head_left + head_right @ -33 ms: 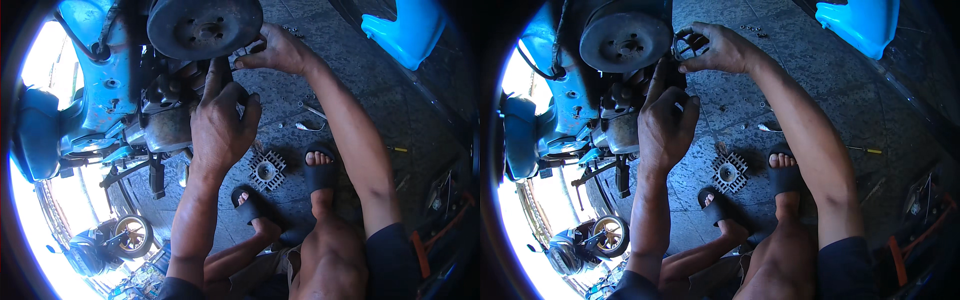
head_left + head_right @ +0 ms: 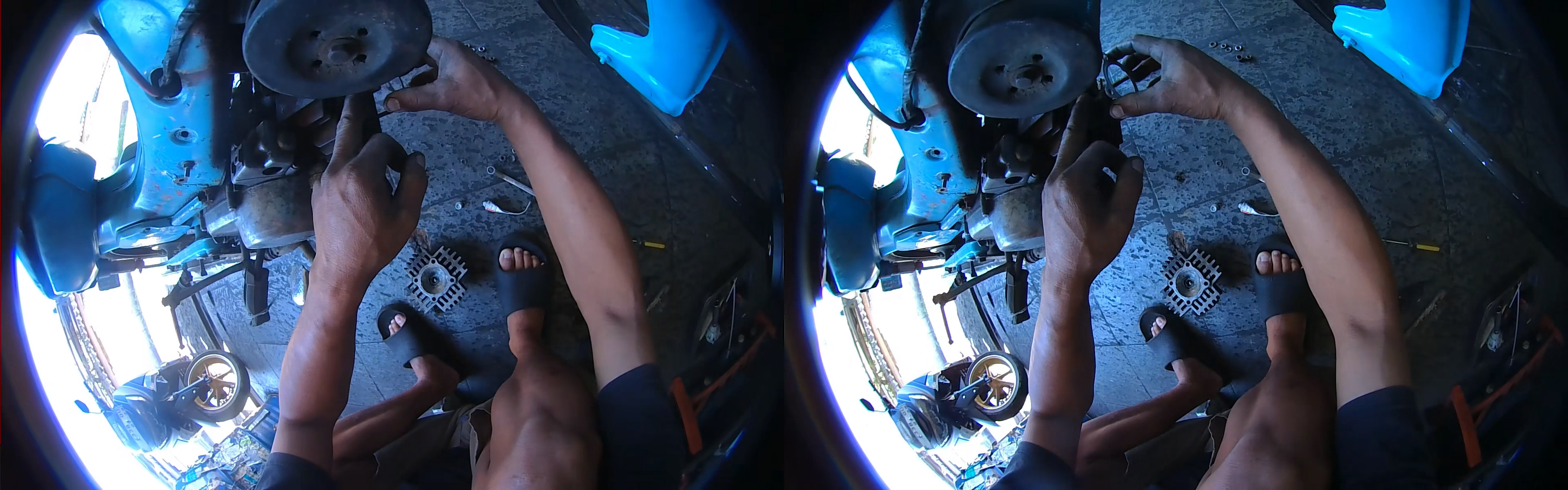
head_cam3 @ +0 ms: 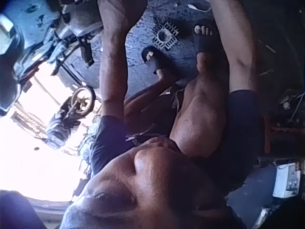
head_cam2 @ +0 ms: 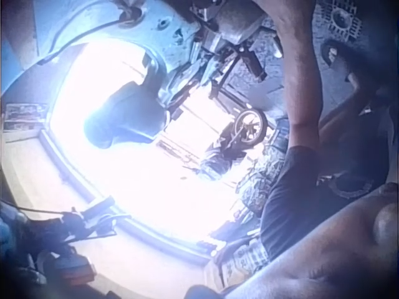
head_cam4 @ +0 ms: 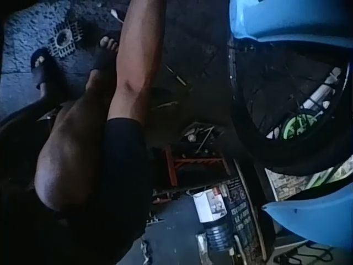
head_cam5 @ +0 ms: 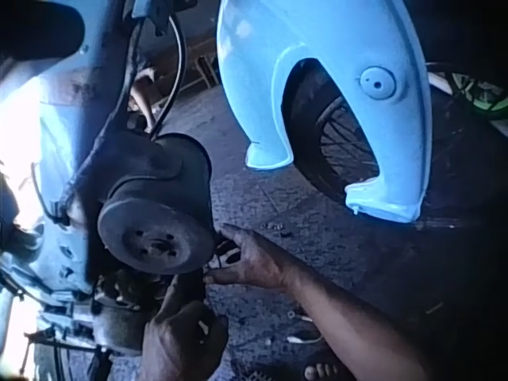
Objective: Applying sealant to a gasket and installing it on a motorcycle engine cylinder head.
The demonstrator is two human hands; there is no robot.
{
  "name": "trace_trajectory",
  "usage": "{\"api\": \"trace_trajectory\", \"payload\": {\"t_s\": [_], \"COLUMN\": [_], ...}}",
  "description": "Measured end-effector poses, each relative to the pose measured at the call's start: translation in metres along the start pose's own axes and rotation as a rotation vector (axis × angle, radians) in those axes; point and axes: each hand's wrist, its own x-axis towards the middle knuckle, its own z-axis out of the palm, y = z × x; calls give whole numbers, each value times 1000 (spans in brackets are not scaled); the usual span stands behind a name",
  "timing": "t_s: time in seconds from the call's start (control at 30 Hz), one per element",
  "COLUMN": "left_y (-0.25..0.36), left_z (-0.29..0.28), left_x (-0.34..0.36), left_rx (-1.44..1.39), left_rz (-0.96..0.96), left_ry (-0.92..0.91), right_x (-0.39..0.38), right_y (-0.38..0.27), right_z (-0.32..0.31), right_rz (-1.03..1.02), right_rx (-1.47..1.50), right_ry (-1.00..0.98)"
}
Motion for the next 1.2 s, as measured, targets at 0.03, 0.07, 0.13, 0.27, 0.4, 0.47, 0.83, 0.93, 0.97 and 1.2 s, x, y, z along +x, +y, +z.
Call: {"api": "trace_trajectory", "payload": {"t_s": [0.03, 0.07, 0.13, 0.27, 0.4, 0.47, 0.83, 0.93, 0.97, 1.2], "left_y": [-1, -1, -2, -7, -10, -9, 5, 5, 6, 16], "left_z": [-1, -1, -1, 1, 1, -1, 21, 30, 32, 46], "left_x": [-1, -2, -3, -1, 0, 0, -3, -3, -3, -4], "left_rx": [-8, -11, -23, -13, -19, -91, -602, -714, -741, -914], "left_rz": [-43, -52, -38, 17, 20, -14, -282, -402, -429, -444], "left_ry": [-30, -29, -15, 21, 21, 23, 218, 271, 316, 483], "right_x": [0, 0, 0, -2, -1, 2, -71, -76, -79, -82], "right_y": [-1, -2, -3, 1, 11, 12, -34, -37, -38, -40], "right_z": [0, 0, 1, 3, 2, 0, 0, 3, 6, 30], "right_rz": [-9, -16, -28, -34, -60, -95, -415, -359, -303, -90], "right_rx": [-3, -32, 21, 42, 77, 143, -427, -349, -306, -289], "right_ry": [8, 19, 42, 36, 42, 68, 80, 148, 196, 339]}}
